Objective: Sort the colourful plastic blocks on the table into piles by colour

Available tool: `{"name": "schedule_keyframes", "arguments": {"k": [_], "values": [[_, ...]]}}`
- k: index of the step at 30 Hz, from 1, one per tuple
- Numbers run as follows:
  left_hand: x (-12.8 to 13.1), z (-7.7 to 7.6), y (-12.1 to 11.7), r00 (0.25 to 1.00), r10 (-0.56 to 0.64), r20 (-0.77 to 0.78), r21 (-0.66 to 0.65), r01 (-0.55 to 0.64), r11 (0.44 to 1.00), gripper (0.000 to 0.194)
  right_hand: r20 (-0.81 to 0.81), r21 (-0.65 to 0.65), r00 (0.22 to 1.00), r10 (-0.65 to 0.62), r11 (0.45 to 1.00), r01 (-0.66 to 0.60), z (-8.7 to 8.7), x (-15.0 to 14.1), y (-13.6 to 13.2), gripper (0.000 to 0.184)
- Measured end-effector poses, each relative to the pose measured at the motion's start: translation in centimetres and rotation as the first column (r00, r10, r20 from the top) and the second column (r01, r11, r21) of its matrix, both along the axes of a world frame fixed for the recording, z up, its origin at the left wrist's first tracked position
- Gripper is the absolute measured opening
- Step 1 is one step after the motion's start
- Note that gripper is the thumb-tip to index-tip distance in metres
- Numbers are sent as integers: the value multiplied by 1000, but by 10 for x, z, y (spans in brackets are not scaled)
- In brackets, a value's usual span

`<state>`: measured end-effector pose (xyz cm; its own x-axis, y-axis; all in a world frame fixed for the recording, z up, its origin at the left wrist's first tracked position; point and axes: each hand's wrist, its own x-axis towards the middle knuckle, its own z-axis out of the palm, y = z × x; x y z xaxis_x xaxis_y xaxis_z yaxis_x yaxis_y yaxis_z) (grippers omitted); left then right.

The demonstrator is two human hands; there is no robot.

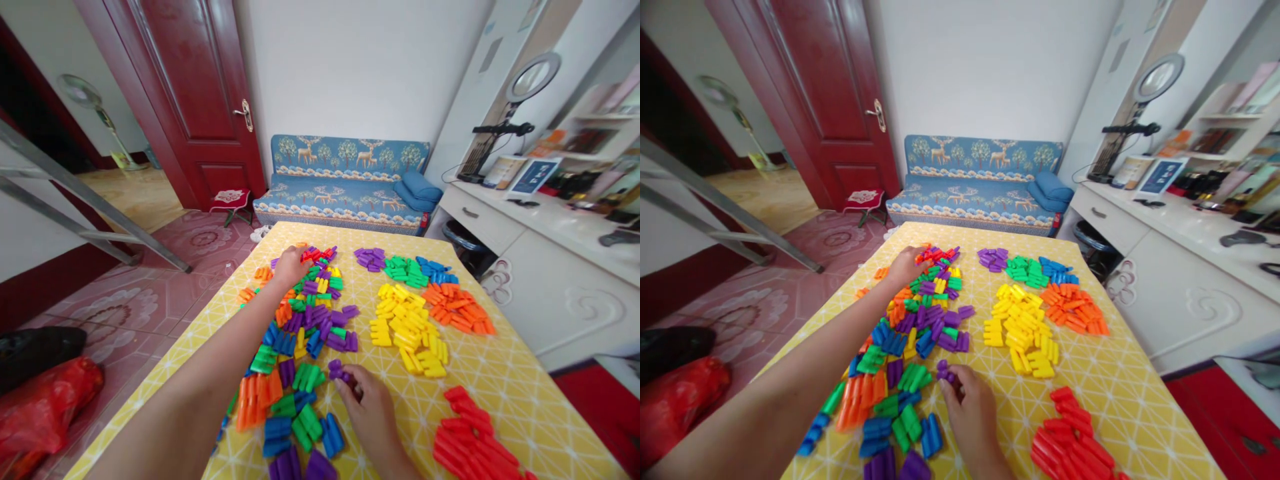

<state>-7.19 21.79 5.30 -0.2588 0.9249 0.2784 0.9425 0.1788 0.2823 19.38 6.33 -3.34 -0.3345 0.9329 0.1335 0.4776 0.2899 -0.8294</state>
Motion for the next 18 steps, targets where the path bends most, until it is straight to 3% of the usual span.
{"name": "schedule_keyframes", "arguments": {"k": [4, 9, 13, 18], "values": [[3, -1, 43, 999, -9, -35, -69, 7, 998, 53, 3, -22, 1000, -14, 1000, 14, -4, 0, 0, 19], [6, -10, 76, 995, -53, -88, -197, 34, 980, 49, 2, -21, 1000, -31, 999, 31, -3, 0, 1, 17], [3, -20, 87, 985, -147, -94, -293, 113, 949, 61, 3, -24, 999, -36, 999, 36, -1, -1, 2, 16], [4, -22, 85, 982, -148, -119, -320, 103, 942, 49, 5, -50, 999, -35, 998, 35, 0, -1, 2, 18]]}}
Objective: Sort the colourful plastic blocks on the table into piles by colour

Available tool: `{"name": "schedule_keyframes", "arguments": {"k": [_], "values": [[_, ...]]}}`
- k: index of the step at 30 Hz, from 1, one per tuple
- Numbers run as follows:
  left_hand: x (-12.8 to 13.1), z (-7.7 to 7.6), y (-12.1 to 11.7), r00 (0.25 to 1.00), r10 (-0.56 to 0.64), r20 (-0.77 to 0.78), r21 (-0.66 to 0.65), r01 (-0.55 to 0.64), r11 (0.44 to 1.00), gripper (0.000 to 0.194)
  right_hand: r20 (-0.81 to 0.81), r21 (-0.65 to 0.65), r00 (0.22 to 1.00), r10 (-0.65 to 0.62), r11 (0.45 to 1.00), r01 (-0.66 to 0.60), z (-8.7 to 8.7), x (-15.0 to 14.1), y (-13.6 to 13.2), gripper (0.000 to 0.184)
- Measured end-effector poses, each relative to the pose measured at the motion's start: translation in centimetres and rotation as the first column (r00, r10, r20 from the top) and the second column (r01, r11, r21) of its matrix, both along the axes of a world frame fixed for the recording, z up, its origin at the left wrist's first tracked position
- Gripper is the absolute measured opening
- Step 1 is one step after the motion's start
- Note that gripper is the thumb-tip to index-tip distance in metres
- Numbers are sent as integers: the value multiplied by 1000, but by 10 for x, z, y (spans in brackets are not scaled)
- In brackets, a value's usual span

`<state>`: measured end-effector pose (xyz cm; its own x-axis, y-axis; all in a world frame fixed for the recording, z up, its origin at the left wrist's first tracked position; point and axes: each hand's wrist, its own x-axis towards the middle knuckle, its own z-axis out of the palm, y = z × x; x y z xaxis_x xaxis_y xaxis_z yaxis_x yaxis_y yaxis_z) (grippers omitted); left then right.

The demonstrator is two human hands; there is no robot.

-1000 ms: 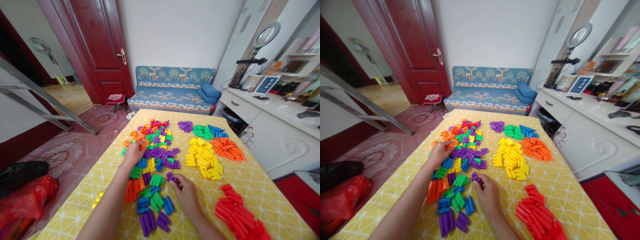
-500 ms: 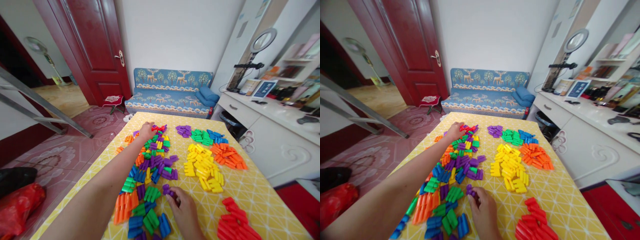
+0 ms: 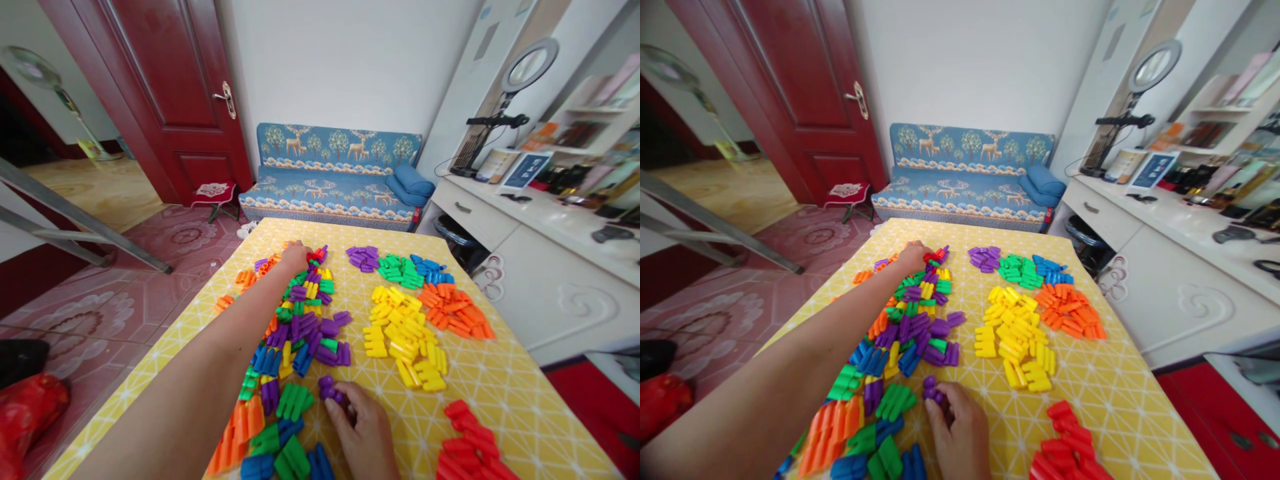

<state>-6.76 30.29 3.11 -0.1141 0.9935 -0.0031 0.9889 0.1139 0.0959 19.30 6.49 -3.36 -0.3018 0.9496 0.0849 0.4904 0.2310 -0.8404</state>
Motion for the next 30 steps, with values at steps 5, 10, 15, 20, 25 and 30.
{"name": "schedule_keyframes", "arguments": {"k": [5, 10, 15, 20, 25, 30], "values": [[3, 2, -3, 999, 21, -35, -2, -21, 1000, 42, -17, -14, 1000, 3, 1000, -3, -2, -1, -1, 20], [1, -3, -5, 999, 27, -42, -51, -29, 998, 46, -13, -12, 1000, -7, 1000, 7, -2, 0, -1, 21], [0, -3, -17, 999, -1, -32, -37, 0, 999, 40, -30, -22, 999, -13, 1000, 12, 0, -1, -1, 21], [2, 0, -29, 999, -34, 36, 3, 34, 999, 40, -59, -8, 998, -18, 1000, 18, -1, -1, 0, 20], [3, 11, -46, 980, -46, 192, 145, 18, 989, 34, -78, 1, 997, -8, 1000, 8, 0, -1, 1, 21], [7, 18, -82, 891, -81, 446, 311, -69, 948, 37, -98, 12, 995, 10, 1000, -9, 5, -2, 2, 22]]}}
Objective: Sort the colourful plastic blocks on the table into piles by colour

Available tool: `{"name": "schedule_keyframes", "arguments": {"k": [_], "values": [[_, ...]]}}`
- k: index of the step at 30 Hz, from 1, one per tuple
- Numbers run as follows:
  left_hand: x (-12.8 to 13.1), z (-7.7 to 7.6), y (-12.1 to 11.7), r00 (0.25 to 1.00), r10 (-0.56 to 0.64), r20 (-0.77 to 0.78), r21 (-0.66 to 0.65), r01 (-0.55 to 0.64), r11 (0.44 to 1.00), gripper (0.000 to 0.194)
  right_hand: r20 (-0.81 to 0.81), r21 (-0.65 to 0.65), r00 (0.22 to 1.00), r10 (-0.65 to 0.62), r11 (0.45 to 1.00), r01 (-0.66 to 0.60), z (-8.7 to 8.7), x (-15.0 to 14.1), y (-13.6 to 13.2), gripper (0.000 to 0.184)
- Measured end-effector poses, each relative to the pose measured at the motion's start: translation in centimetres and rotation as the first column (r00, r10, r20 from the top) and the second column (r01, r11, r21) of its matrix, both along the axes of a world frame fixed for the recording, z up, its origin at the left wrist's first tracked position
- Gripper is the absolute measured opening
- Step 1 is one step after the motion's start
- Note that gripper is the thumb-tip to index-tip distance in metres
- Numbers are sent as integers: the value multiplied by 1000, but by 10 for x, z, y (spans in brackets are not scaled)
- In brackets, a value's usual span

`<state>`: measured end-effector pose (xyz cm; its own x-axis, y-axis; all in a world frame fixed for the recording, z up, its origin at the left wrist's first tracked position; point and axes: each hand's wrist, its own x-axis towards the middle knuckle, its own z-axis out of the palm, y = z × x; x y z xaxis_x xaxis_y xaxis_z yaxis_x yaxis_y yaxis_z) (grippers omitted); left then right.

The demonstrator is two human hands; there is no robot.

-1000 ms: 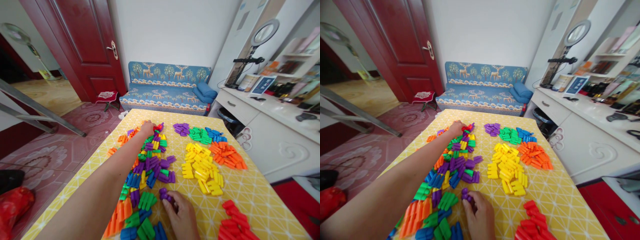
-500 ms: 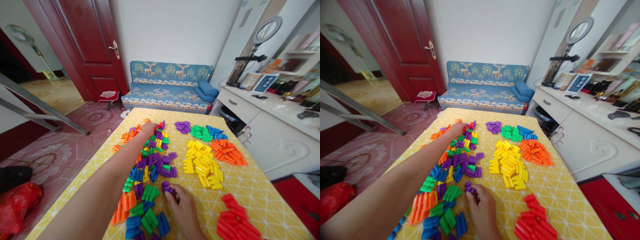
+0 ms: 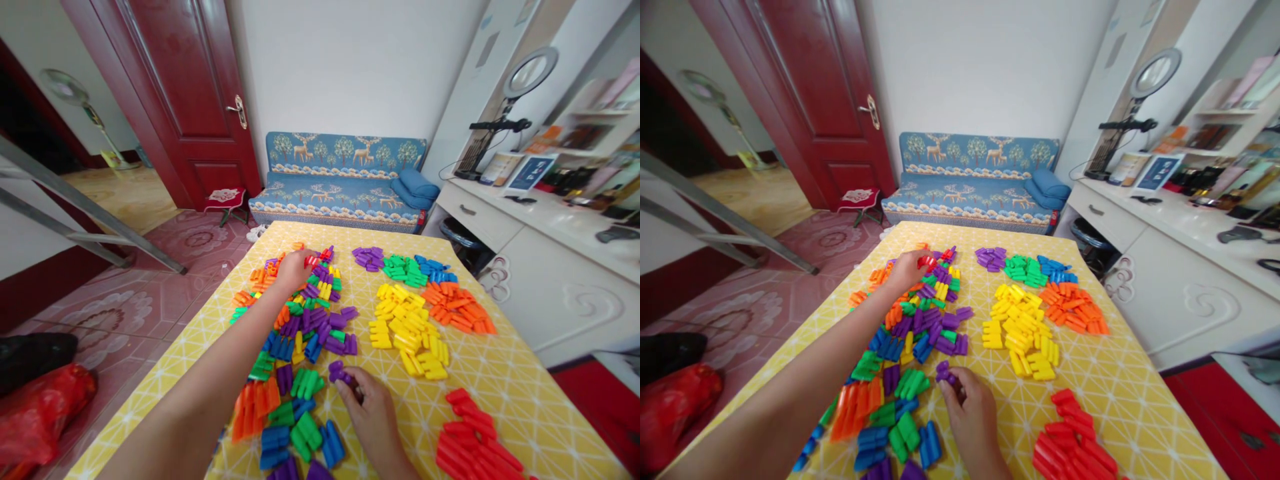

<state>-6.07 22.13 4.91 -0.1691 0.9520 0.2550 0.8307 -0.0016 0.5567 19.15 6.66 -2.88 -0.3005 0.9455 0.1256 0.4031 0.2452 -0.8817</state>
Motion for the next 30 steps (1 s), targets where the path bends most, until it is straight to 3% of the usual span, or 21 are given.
{"name": "schedule_keyframes", "arguments": {"k": [6, 8, 9, 10, 12, 15, 17, 21, 25, 30], "values": [[21, -21, -72, 913, -85, 399, 32, 78, 996, 37, 7, -3, 1000, -16, 1000, 16, 1, 0, -1, 26], [30, -31, -93, 671, -127, 730, 51, 132, 990, 47, 24, -24, 1000, -7, 1000, 8, 0, -1, 1, 26], [34, -36, -102, 577, -125, 807, 60, 132, 989, 50, 21, -40, 1000, 2, 999, -1, -1, -2, 3, 26], [37, -40, -109, 506, -124, 854, 63, 136, 989, 52, 3, -60, 1000, 10, 998, -10, -1, -3, 7, 25], [43, -46, -118, 432, -134, 892, 81, 138, 987, 51, -95, -102, 995, 22, 994, -32, -2, -8, 15, 29], [46, -47, -125, 432, -164, 887, 126, 117, 985, 48, -293, -118, 956, -3, 993, -33, 2, -21, 28, 56], [45, -45, -128, 472, -174, 865, 146, 95, 985, 45, -329, -75, 944, -21, 997, -4, 9, -32, 34, 61], [44, -41, -134, 546, -205, 812, 151, 143, 978, 37, -288, 65, 957, 12, 998, 7, 26, -51, 35, 46], [44, -45, -135, 567, -231, 791, 150, 186, 971, 39, -257, 148, 966, 14, 989, 25, 38, -56, 31, 30], [44, -53, -133, 619, -242, 748, 99, 256, 962, 34, -88, 89, 996, -28, 995, 35, 57, -19, 31, 24]]}}
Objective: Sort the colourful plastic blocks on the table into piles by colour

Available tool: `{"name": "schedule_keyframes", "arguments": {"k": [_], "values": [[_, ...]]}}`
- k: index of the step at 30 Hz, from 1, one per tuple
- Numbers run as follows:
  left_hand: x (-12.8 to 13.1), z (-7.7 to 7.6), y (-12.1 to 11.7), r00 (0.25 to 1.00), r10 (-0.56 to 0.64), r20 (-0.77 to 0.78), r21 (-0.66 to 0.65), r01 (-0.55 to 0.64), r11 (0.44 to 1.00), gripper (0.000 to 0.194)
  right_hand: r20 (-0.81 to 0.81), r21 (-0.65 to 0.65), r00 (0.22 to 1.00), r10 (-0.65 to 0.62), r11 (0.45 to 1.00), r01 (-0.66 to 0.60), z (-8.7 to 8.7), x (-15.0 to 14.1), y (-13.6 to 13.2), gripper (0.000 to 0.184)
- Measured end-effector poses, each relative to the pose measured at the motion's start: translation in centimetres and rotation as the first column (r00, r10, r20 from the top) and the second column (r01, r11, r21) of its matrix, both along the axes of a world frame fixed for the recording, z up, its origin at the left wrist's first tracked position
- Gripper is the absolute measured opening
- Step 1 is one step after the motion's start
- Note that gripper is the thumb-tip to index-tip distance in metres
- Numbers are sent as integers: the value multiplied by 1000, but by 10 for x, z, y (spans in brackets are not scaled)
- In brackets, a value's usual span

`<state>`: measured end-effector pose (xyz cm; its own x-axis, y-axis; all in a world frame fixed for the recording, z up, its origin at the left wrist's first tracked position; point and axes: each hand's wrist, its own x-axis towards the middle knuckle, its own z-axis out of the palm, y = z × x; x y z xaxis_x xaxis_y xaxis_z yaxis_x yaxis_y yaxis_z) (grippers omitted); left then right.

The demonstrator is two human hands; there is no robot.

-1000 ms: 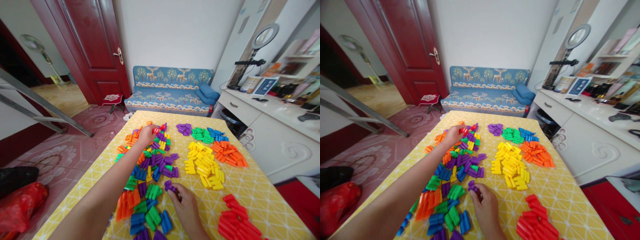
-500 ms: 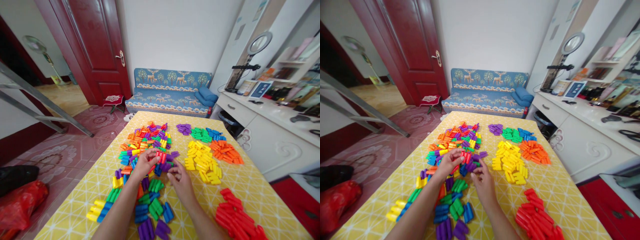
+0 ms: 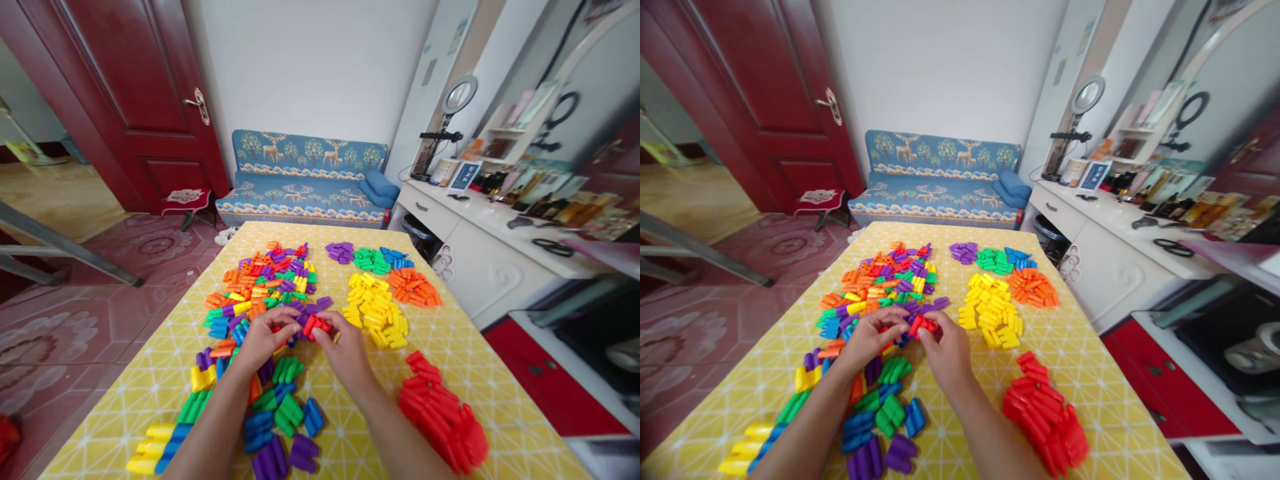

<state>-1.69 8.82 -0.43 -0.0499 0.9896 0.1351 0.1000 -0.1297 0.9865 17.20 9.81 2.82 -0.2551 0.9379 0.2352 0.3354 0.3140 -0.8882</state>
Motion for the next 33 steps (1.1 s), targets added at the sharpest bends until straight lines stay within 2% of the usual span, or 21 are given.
{"name": "schedule_keyframes", "arguments": {"k": [2, 5, 9, 11, 14, 17, 19, 21, 23, 25, 26, 28, 29, 31, 33], "values": [[0, 0, 0, 1000, 11, -25, -3, -11, 1000, 31, 29, -30, 999, -26, 999, 27, 9, 37, 5, 29], [0, 3, -1, 998, 49, -41, 17, -48, 999, 31, 111, -38, 987, -112, 992, 117, 16, 116, 20, 26], [0, 4, 0, 996, 62, -66, 20, -61, 998, 33, 232, -92, 950, -209, 968, 236, 6, 221, 42, 28], [-1, 3, 0, 995, 67, -80, 17, -66, 998, 34, 262, -172, 942, -208, 951, 258, -4, 251, 46, 29], [-2, 3, 0, 993, 68, -92, 16, -67, 998, 35, 275, -276, 952, -131, 938, 209, -22, 263, 41, 28], [-2, 4, -2, 995, 57, -86, 10, -56, 998, 39, 284, -293, 953, -106, 937, 191, -33, 257, 36, 25], [-3, 5, -3, 997, 43, -60, 10, -42, 999, 42, 361, -225, 919, -157, 942, 249, -33, 253, 36, 22], [-3, 6, -4, 1000, 22, -7, 27, -22, 999, 48, 487, -97, 842, -233, 943, 317, -24, 245, 37, 21], [-4, 6, -5, 999, -1, 50, 67, -2, 998, 54, 547, 36, 784, -292, 944, 327, -10, 223, 34, 21], [-5, 7, -5, 998, -9, 67, 113, 2, 994, 59, 487, 98, 830, -271, 962, 257, 5, 183, 26, 22], [-5, 7, -6, 998, -9, 64, 134, 1, 991, 60, 423, 91, 883, -202, 979, 181, 11, 158, 18, 23], [-5, 6, -6, 999, -6, 54, 163, -3, 987, 62, 316, 28, 948, 28, 999, -39, 18, 100, 2, 21], [-5, 6, -6, 999, -2, 53, 173, -7, 985, 63, 275, 11, 954, 121, 992, -129, 18, 71, -7, 21], [-5, 6, -7, 998, 3, 62, 190, -15, 982, 64, 206, -11, 942, 265, 963, -268, 10, 18, -20, 39], [-5, 5, -8, 996, 9, 88, 199, -27, 980, 65, 162, 35, 939, 304, 949, -314, -3, -23, -26, 59]]}}
